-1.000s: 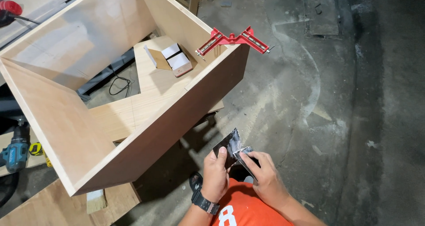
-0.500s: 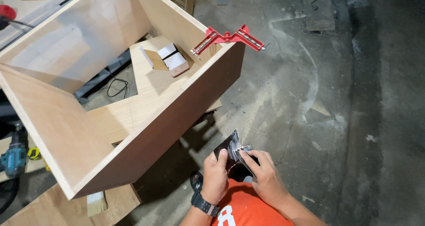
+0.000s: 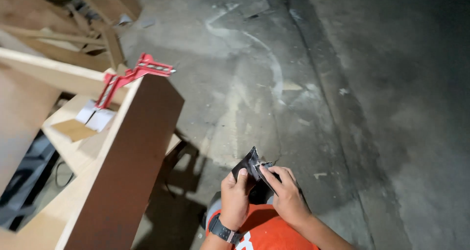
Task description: Sanding cabinet edges and applying wood filler to a wooden board using a putty knife and brush.
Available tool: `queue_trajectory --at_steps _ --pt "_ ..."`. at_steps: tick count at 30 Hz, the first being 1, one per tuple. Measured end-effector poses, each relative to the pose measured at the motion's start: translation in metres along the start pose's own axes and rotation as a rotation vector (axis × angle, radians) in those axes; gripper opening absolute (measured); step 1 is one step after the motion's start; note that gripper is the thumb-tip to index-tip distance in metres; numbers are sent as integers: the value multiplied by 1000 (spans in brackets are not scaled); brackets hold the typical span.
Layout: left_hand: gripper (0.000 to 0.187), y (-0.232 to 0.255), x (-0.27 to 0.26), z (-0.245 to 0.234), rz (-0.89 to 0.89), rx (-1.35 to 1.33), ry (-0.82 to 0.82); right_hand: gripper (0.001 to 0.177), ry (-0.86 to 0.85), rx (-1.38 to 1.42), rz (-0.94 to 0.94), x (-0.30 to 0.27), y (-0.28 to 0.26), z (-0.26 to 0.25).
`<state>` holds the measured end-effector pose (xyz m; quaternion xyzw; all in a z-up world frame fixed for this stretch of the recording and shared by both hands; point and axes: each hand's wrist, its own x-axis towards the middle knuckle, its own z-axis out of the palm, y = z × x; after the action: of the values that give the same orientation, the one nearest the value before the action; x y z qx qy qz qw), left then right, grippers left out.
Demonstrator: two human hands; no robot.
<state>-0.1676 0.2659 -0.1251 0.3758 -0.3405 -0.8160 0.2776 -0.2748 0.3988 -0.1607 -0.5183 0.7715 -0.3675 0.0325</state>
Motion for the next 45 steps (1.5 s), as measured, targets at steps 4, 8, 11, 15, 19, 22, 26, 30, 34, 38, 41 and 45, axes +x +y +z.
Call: queue_trajectory --at_steps 4,8,11,15,19,22,26,30,34,38,41,45 --pt "29 -12 7 4 -39 40 -67 96 61 -36 73 -11 6 0" --pt "31 -6 8 7 -83 87 -75 94 80 -78 113 -10 4 1" --pt "24 -24 10 -8 -17 263 -113 89 113 -89 131 -7 16 12" --pt "27 -31 6 -12 -17 412 -81 90 144 -152 173 12 2 -5" --pt "25 -8 18 -11 -117 114 -6 81 20 -127 111 -7 -12 5" --pt "24 -24 16 -17 -50 351 -63 76 136 -105 133 -8 4 7" --pt "27 -8 18 -10 -2 460 -123 83 110 -126 149 -10 -9 6" --pt "30 2 13 8 -49 499 -163 92 90 -171 244 -10 4 5" --pt "29 -12 17 4 2 447 -198 92 95 -149 132 -15 -6 -4" --pt "28 -24 11 5 -43 444 -222 88 91 -167 306 -12 21 -7" --pt "32 -34 22 7 -89 321 -165 83 148 -174 370 -8 38 -22" --pt "45 0 24 36 -162 20 -82 76 89 -169 295 -17 10 -22"
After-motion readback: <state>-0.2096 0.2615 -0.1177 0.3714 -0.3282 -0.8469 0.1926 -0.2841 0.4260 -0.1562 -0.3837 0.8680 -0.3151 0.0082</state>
